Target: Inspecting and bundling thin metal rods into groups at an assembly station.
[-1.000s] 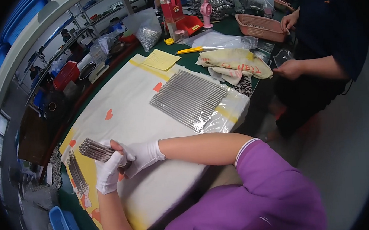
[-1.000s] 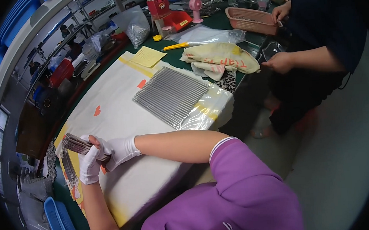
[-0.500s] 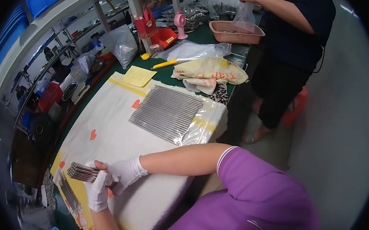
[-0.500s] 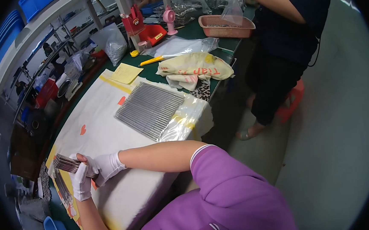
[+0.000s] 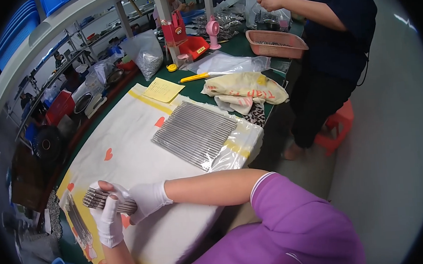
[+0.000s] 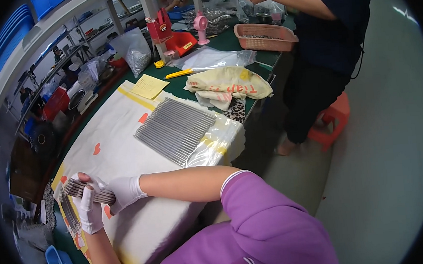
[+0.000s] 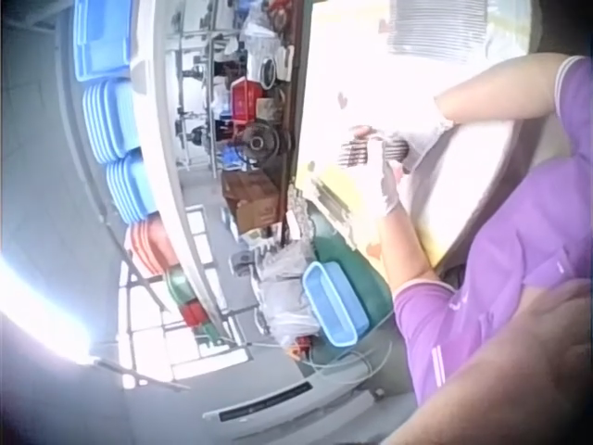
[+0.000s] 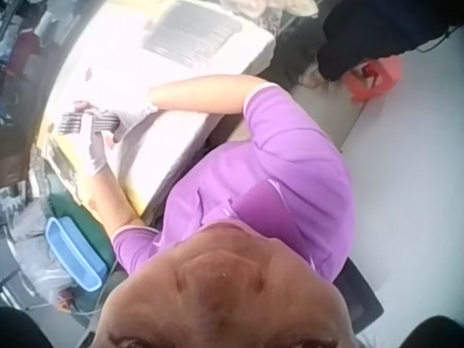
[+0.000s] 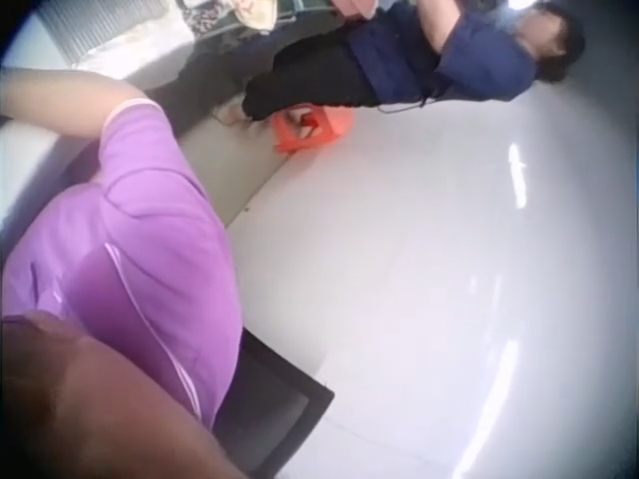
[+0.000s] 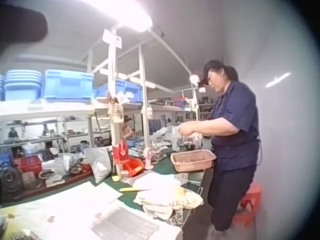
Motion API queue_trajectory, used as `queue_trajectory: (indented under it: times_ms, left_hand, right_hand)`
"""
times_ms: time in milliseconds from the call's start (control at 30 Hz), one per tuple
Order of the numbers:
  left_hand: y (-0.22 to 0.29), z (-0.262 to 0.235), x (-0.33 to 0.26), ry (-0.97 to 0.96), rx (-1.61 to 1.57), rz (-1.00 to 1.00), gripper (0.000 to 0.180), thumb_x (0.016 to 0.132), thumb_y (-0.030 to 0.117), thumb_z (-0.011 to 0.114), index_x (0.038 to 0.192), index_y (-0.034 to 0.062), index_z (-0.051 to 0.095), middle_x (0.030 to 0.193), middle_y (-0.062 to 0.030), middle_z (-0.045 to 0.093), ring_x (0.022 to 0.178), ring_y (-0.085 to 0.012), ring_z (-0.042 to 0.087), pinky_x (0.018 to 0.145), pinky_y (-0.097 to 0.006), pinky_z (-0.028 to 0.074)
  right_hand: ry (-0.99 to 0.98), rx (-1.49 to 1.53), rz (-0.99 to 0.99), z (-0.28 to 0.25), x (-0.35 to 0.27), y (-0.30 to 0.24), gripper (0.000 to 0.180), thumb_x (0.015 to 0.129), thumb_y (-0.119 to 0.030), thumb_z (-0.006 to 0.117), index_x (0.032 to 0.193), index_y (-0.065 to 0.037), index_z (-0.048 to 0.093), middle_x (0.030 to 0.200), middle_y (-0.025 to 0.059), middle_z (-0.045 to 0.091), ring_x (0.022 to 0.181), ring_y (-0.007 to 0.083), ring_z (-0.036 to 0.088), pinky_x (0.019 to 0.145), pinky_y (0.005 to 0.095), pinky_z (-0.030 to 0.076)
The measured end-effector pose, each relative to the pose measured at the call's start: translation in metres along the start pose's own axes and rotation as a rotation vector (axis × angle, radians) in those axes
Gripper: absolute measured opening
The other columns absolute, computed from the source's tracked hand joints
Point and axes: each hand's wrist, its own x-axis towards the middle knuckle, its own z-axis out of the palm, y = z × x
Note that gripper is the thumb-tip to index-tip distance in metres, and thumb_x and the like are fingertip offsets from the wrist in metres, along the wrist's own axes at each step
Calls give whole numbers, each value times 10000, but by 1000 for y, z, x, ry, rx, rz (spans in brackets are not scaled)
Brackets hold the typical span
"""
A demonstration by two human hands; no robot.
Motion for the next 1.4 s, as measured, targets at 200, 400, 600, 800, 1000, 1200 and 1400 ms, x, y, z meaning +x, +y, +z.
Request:
queue_trajectory:
  times_ms: [200,400,600,800,1000,1200,1400]
  left_hand:
    - [4,-7,14,230,-223,81,155,950,215,586,857,117,510,624,37,384,557,-87,383,539,-241,351]
    - [-38,-58,38,610,-437,-12,179,920,237,644,849,114,534,716,27,510,654,-80,515,626,-226,452]
    - [-65,-66,44,676,570,88,581,911,125,602,1422,34,342,1306,-135,483,1191,-235,488,1019,-312,378]
    - [-63,-30,26,-158,1453,342,409,849,109,516,1255,62,523,1361,-154,463,1335,-401,329,1132,-509,200]
    - [-67,-39,22,-313,1372,157,343,896,150,433,1204,38,532,1279,-158,526,1283,-423,381,1113,-524,221]
    - [-66,-36,18,-321,1455,165,364,909,148,427,1240,35,528,1296,-167,527,1279,-405,394,1120,-523,207]
    - [-67,-38,19,-339,1441,154,404,903,165,452,1283,40,513,1341,-149,507,1285,-384,399,1120,-525,207]
  right_hand:
    - [-42,-336,137,-4,-1,-10,228,664,-220,697,774,-22,663,727,172,657,676,303,632,655,389,498]
    - [143,-488,251,-6,-4,-22,205,738,-197,623,824,-13,649,759,189,662,737,364,647,692,417,510]
    - [200,-736,351,-21,-3,-20,178,811,-157,568,946,-41,574,789,181,656,760,376,656,721,439,523]
    - [350,-833,324,-23,3,-1,184,816,-184,600,946,-54,606,816,165,671,785,357,667,721,434,532]
    - [297,-980,266,-8,3,-7,237,761,-276,653,861,-62,644,830,140,657,795,313,652,728,434,500]
    - [334,-1305,168,-4,-2,-1,346,737,-390,645,906,-92,694,943,116,664,960,275,610,900,388,415]
    - [169,-1023,271,-26,-8,-14,548,724,-512,644,988,-31,656,916,161,664,950,315,608,938,383,421]
